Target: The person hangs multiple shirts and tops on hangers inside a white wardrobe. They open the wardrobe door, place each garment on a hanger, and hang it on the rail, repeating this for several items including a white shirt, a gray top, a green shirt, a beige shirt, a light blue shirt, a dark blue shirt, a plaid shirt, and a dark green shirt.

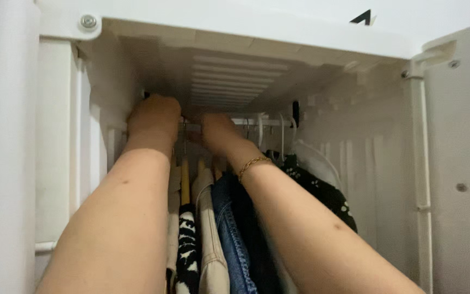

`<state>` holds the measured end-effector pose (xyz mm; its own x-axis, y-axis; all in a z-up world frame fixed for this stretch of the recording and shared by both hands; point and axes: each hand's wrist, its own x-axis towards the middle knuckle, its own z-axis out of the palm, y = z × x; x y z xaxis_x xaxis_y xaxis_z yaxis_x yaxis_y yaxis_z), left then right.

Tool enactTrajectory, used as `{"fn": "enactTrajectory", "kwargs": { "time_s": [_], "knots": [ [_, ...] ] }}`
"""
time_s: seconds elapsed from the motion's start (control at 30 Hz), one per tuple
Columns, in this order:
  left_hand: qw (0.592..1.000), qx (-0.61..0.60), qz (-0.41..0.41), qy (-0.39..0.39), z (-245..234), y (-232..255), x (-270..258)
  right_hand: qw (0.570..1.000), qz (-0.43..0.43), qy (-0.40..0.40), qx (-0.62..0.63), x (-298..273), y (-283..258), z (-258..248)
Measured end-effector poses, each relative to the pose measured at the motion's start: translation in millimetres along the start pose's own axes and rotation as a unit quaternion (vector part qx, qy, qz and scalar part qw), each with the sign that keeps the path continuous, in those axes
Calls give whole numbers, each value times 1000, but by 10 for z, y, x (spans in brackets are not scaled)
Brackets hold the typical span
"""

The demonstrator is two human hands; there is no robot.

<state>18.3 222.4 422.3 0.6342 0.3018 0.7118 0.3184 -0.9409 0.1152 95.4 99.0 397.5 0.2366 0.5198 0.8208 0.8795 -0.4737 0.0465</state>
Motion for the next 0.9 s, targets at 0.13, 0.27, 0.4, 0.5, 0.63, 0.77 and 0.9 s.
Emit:
{"fn": "enactTrajectory", "kwargs": {
  "time_s": [0.13, 0.27, 0.4, 0.5, 0.63, 0.77, 0.9],
  "knots": [
    [999, -14, 3, 48, 5, 1, -6, 1000, 13, -6, -25, 44, 53, 32],
    [1000, 8, -8, 9, -28, 49, -69, 999, -7, -34, -6, 87, 109, 6],
    [999, 24, 21, -3, -48, 126, -172, 997, -54, -42, -41, 94, 286, -198],
    [997, -21, 75, 17, -21, 170, -204, 997, -7, -71, -43, -26, 486, -316],
    [996, 3, 94, 3, 26, 167, -178, 996, -76, -34, -2, -117, 634, -283],
    [990, 25, 125, 53, 126, 156, -163, 998, 2, -61, -32, -71, 691, -252],
    [983, 62, 142, 96, 172, 216, -123, 998, -38, -40, 5, -68, 732, -275]
  ]
}}
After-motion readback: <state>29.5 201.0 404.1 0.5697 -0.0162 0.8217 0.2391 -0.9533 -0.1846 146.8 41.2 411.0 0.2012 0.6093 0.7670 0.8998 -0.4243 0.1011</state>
